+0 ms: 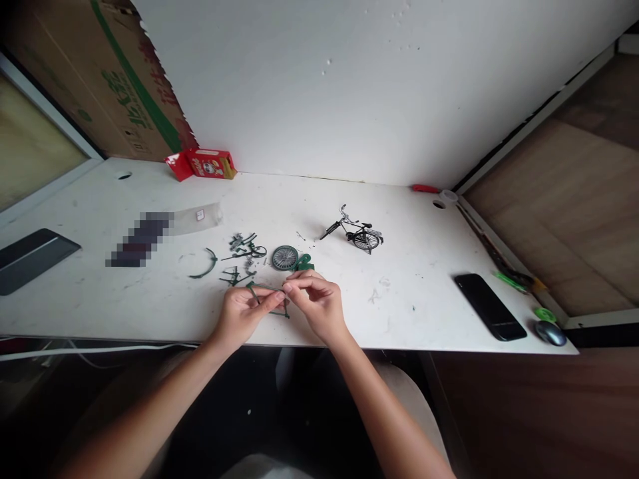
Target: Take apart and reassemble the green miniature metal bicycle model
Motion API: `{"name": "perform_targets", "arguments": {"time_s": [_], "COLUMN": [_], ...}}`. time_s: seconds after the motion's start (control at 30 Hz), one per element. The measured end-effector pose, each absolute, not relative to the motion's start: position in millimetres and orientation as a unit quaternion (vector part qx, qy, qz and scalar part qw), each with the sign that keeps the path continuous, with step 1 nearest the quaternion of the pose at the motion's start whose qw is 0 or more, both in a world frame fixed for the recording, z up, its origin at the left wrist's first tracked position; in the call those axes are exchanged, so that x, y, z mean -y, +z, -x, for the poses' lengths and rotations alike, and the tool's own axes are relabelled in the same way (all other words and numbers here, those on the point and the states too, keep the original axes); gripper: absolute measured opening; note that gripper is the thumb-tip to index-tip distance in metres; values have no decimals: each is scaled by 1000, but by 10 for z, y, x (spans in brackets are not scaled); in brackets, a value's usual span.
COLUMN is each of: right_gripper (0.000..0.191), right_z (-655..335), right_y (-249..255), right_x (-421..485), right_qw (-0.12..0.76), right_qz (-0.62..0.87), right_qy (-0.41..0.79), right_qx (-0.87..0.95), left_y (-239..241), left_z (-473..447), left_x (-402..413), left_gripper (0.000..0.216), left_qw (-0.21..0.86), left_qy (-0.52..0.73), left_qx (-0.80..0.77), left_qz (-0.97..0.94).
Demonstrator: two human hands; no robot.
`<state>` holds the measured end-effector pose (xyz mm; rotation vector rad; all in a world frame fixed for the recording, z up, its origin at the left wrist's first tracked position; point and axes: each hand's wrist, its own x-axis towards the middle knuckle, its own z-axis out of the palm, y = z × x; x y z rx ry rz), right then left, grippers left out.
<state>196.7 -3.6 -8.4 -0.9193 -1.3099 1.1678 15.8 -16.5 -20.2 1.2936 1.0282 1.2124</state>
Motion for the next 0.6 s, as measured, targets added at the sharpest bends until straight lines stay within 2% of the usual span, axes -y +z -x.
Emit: {"name": "perform_targets", "arguments": {"time_s": [0.1,0.3,0.4,0.6], "right_gripper": [6,14,14,8], "right_z": [-2049,-2326,-2359,-2250], "right_y": [-27,156,191,132], "right_x": [26,15,30,42], "right_qw": [545,458,446,467], "right_qz": [374,332,316,318], "right_qy": [488,546,554,568], "right_qx": [570,618,628,598], "left_y": [-142,-5,47,20], "left_z": [-155,-118,-115,-140], "left_x": [170,285,334,320], "left_gripper": [25,14,14,19], "left_qw": [508,472,457,531], "left_qy": [514,496,488,485], "left_qx": [-415,-382,-375,-387], "left_qz": [-553,-621,-642,-577]}}
